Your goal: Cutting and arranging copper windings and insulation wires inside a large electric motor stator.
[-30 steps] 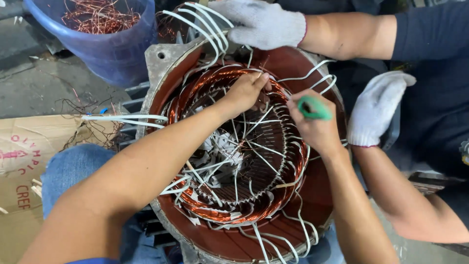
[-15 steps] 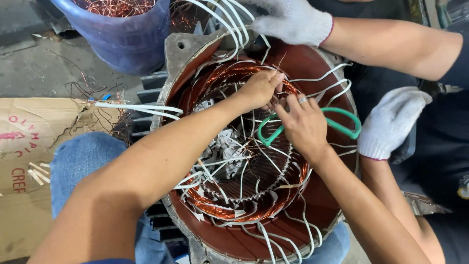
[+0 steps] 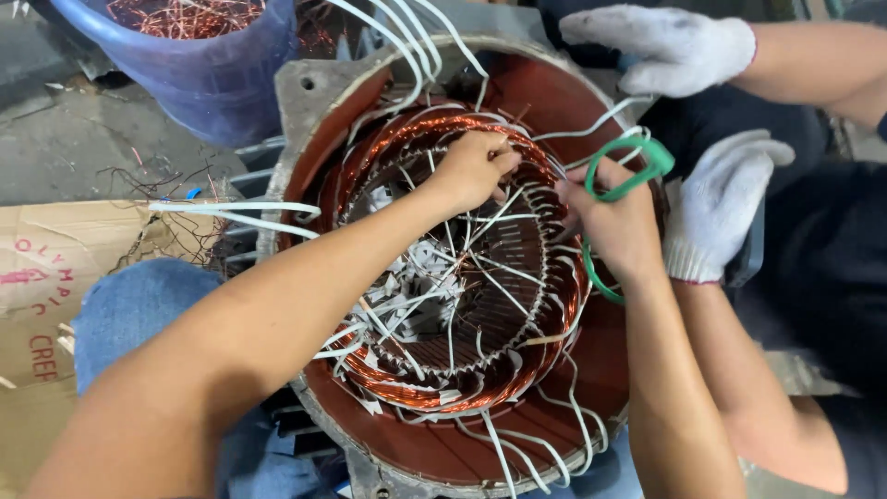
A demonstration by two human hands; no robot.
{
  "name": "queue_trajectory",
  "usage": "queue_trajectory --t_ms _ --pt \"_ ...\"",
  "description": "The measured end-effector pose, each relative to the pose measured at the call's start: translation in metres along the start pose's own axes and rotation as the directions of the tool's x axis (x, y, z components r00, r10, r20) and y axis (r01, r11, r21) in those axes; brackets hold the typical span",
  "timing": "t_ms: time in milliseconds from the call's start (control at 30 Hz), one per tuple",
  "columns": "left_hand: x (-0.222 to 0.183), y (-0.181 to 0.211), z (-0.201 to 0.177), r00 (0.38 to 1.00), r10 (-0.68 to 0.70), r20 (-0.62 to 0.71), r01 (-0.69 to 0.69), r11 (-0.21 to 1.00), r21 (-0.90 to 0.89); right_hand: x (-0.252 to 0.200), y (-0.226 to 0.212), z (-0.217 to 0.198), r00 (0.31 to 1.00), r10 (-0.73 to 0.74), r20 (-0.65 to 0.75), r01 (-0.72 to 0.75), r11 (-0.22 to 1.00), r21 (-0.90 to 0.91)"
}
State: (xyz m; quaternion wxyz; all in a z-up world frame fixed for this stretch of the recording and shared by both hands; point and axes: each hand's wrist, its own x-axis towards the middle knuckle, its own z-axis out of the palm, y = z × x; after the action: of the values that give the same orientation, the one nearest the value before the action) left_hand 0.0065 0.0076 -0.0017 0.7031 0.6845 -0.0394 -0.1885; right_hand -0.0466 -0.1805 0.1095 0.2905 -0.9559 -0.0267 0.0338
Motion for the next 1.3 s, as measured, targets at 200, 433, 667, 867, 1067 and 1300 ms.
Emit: queue_trajectory --t_ms 200,433,667,867,1067,1300 --pt "-0.05 0.008 -0.012 0.962 0.272 -0.022 -0.229 0.845 0.483 0.006 -0.006 0.0 0.951 0.171 0.259 -0.249 0.918 0.308" --pt "-0.057 0.012 -0.019 0.876 0.443 0.19 -0.426 0.526 0.737 0.032 -0.019 0.005 0.866 0.209 0.455 -0.307 0.94 0.151" --pt "-0.057 0.007 -0.024 0.857 0.447 0.258 -0.46 0.436 0.773 0.055 -0.006 0.036 0.795 0.317 0.518 -0.397 0.917 0.049" --pt "-0.044 0.003 -0.026 0.882 0.413 0.225 -0.425 0.493 0.759 0.051 -0.011 0.026 0.809 0.293 0.51 -0.379 0.923 0.07" --pt "-0.019 0.0 -0.034 0.994 0.096 -0.052 -0.072 0.934 0.349 0.023 -0.001 0.027 0.937 0.225 0.268 -0.314 0.878 0.361" --pt "-0.007 -0.005 -0.016 0.979 -0.202 0.017 0.203 0.979 -0.014 0.009 0.032 0.084 0.955 0.292 0.039 -0.229 0.653 0.722"
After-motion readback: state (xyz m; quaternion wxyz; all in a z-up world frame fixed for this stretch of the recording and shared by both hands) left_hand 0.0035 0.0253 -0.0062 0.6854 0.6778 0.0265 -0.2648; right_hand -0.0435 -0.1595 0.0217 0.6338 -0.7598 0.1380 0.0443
